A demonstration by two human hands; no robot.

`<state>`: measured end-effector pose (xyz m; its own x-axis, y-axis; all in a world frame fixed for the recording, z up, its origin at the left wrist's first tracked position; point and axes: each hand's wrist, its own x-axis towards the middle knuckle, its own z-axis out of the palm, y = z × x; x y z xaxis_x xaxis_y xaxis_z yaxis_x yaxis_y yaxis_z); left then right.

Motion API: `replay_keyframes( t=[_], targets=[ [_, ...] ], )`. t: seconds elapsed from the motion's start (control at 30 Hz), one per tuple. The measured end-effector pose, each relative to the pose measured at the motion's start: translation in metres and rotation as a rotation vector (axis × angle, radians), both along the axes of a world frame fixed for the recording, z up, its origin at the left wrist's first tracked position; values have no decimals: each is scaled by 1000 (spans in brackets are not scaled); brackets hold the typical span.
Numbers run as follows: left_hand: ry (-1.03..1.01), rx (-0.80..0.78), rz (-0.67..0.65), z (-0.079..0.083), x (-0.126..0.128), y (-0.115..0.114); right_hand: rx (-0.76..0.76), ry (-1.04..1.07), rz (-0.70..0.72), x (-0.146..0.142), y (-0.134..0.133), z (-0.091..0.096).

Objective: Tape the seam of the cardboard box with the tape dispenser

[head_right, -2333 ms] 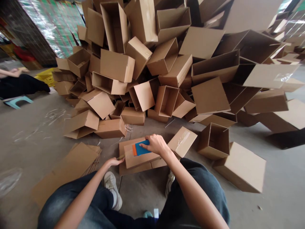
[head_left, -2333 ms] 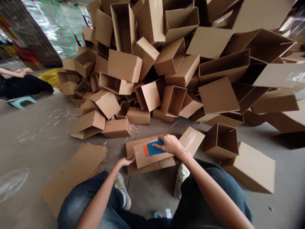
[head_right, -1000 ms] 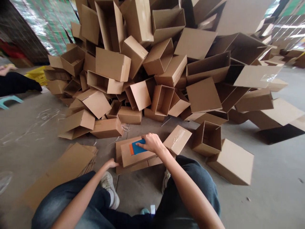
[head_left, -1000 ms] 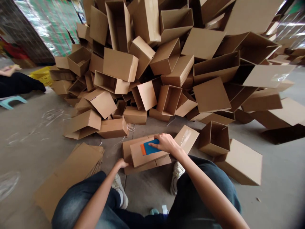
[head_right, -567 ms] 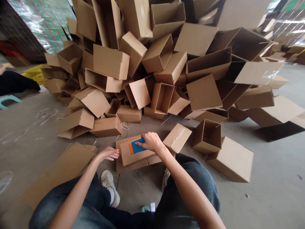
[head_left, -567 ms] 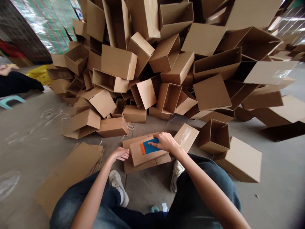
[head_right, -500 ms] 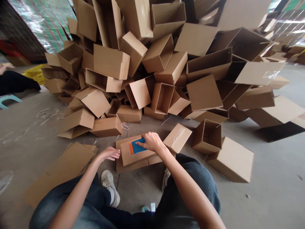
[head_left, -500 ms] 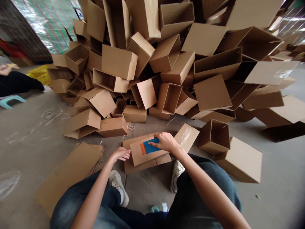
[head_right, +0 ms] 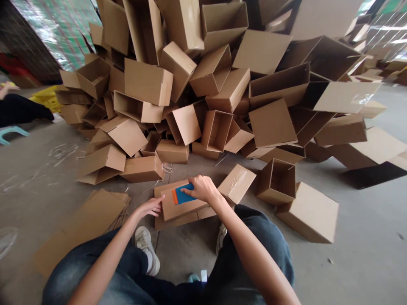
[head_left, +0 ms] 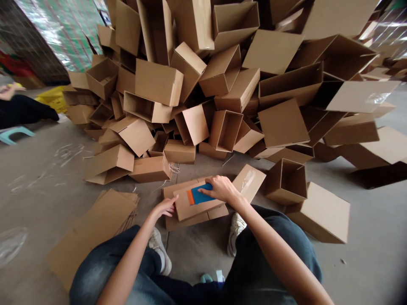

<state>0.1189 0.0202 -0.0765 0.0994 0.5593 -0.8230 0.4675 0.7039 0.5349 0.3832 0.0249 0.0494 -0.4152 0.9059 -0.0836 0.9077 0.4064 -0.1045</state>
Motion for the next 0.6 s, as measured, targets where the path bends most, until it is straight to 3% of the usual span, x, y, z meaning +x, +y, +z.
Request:
replay_keyframes(
  t=[0.37,0.6],
  targets=[
    [-95,-183,193,-34,0,8,5,12,8,0,0,-1],
    [-194,-218,243,-46,7,4,-8,26,18,-1,0,-2]
  ],
)
